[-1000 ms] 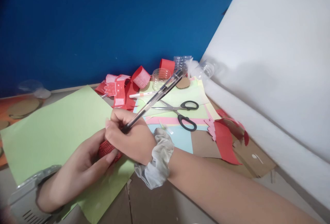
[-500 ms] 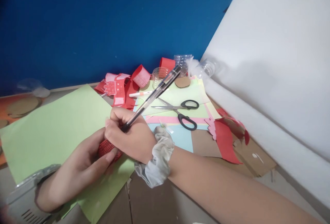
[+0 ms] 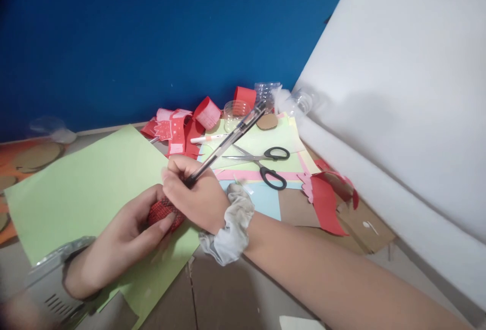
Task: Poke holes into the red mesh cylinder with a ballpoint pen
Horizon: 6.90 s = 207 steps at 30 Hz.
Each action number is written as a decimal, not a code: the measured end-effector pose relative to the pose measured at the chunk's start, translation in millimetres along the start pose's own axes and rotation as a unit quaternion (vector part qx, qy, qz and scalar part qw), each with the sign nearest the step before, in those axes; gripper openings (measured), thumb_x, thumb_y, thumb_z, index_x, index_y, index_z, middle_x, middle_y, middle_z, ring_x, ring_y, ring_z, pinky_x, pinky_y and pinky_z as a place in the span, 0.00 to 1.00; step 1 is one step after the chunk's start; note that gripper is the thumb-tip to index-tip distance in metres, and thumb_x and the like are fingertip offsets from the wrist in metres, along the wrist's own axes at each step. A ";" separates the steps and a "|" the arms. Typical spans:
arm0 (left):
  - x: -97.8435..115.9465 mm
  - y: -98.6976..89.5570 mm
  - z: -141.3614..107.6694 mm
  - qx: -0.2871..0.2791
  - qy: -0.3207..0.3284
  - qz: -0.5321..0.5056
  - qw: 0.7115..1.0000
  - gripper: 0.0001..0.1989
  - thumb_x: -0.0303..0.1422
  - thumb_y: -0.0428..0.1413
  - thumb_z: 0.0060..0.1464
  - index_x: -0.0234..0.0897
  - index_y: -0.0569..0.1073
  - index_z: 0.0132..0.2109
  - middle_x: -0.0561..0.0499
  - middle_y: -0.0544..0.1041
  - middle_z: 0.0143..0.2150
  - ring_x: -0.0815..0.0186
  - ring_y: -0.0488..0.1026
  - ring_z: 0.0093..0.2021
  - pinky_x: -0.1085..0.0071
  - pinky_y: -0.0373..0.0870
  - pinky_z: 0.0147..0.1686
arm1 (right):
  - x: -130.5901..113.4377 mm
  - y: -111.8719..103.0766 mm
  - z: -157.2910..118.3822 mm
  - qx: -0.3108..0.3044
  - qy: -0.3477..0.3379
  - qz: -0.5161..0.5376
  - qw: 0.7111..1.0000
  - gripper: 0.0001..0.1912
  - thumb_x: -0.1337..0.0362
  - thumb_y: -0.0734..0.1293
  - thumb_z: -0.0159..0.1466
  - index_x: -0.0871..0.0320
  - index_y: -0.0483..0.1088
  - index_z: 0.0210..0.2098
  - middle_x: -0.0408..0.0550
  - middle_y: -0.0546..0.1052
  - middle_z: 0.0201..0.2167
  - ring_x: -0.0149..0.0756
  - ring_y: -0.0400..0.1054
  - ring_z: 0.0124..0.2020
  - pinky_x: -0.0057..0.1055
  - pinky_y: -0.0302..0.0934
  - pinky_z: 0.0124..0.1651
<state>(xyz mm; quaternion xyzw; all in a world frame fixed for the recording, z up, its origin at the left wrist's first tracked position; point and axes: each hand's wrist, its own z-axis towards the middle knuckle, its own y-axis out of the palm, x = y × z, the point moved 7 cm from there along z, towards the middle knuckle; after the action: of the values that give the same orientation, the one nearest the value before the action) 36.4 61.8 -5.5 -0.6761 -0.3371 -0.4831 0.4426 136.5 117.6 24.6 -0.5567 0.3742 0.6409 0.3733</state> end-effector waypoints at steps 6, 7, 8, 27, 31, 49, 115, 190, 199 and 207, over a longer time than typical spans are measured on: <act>-0.7 2.7 3.4 0.003 0.011 -0.078 0.997 0.11 0.38 0.54 0.66 0.41 0.61 0.37 0.60 0.64 0.27 0.71 0.63 0.23 0.74 0.63 0.24 | 5.7 -5.3 3.2 0.071 -0.011 0.059 0.996 0.17 0.62 0.64 0.64 0.52 0.58 0.20 0.39 0.62 0.19 0.31 0.50 0.21 0.33 0.48 0.27; 0.1 0.6 4.0 0.020 0.018 -0.069 0.997 0.13 0.38 0.57 0.64 0.41 0.61 0.36 0.60 0.64 0.27 0.71 0.63 0.24 0.74 0.63 0.24 | 6.0 -5.6 3.4 0.081 -0.013 0.061 0.995 0.17 0.62 0.65 0.64 0.52 0.59 0.20 0.39 0.63 0.19 0.32 0.51 0.22 0.33 0.48 0.27; 0.5 -0.9 4.5 0.031 0.020 -0.057 0.998 0.15 0.39 0.60 0.62 0.41 0.60 0.35 0.60 0.64 0.27 0.72 0.64 0.24 0.75 0.63 0.24 | 6.0 -5.6 3.6 0.089 -0.015 0.063 0.994 0.17 0.61 0.65 0.64 0.52 0.60 0.20 0.39 0.63 0.19 0.32 0.52 0.22 0.32 0.47 0.27; 22.0 9.8 -6.9 0.023 0.007 0.032 0.999 0.17 0.42 0.67 0.55 0.38 0.67 0.37 0.57 0.73 0.28 0.63 0.73 0.28 0.70 0.67 0.29 | 20.1 -37.3 -48.7 0.208 -0.001 0.072 0.975 0.21 0.51 0.73 0.60 0.53 0.60 0.26 0.30 0.57 0.16 0.25 0.49 0.17 0.25 0.46 0.21; 13.6 14.4 -8.7 0.049 0.009 0.028 0.998 0.19 0.44 0.65 0.57 0.40 0.64 0.37 0.59 0.68 0.29 0.64 0.71 0.28 0.69 0.65 0.29 | 9.9 -33.8 -54.4 0.193 -0.034 0.038 0.980 0.15 0.54 0.75 0.58 0.54 0.68 0.31 0.37 0.69 0.26 0.30 0.62 0.28 0.27 0.59 0.33; 8.7 34.9 -13.2 -0.030 0.063 0.004 0.998 0.13 0.38 0.47 0.75 0.39 0.72 0.41 0.52 0.79 0.38 0.65 0.75 0.37 0.73 0.69 0.43 | 6.1 -25.0 -67.6 0.114 -0.052 -0.029 0.992 0.19 0.53 0.65 0.70 0.51 0.59 0.26 0.37 0.64 0.15 0.32 0.58 0.17 0.29 0.55 0.20; 12.4 40.6 -19.8 -0.063 0.030 -0.011 0.997 0.15 0.37 0.42 0.76 0.40 0.66 0.40 0.56 0.74 0.36 0.67 0.70 0.37 0.73 0.66 0.47 | 24.0 -12.5 -63.2 0.046 0.098 0.071 0.992 0.21 0.48 0.66 0.68 0.49 0.56 0.26 0.33 0.62 0.13 0.31 0.56 0.07 0.31 0.47 0.11; 13.9 40.5 -19.8 -0.067 0.032 -0.018 0.997 0.12 0.36 0.43 0.77 0.38 0.66 0.44 0.54 0.75 0.36 0.66 0.70 0.36 0.69 0.67 0.45 | 12.7 -14.2 -60.1 0.047 0.060 0.055 0.996 0.21 0.50 0.65 0.69 0.52 0.57 0.26 0.32 0.61 0.14 0.26 0.57 0.09 0.23 0.51 0.12; 16.1 37.5 -16.3 -0.065 0.051 -0.021 0.996 0.16 0.38 0.43 0.77 0.38 0.67 0.40 0.52 0.73 0.37 0.66 0.71 0.37 0.70 0.68 0.46 | 6.5 -22.6 -58.1 0.075 -0.007 -0.018 0.997 0.20 0.53 0.63 0.70 0.51 0.57 0.25 0.37 0.62 0.15 0.32 0.60 0.16 0.27 0.53 0.16; 15.7 38.0 -18.0 -0.063 0.046 -0.028 0.997 0.15 0.38 0.43 0.76 0.38 0.67 0.41 0.52 0.74 0.36 0.65 0.71 0.37 0.69 0.68 0.44 | 6.9 -22.5 -58.3 0.089 0.014 -0.013 0.996 0.21 0.51 0.66 0.67 0.50 0.57 0.23 0.38 0.62 0.14 0.36 0.59 0.16 0.31 0.53 0.17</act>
<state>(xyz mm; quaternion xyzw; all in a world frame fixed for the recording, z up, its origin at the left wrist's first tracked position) 68.4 31.1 1.6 -0.6699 -0.3040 -0.5463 0.4005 181.2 75.7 10.5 -0.5352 0.4278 0.5919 0.4246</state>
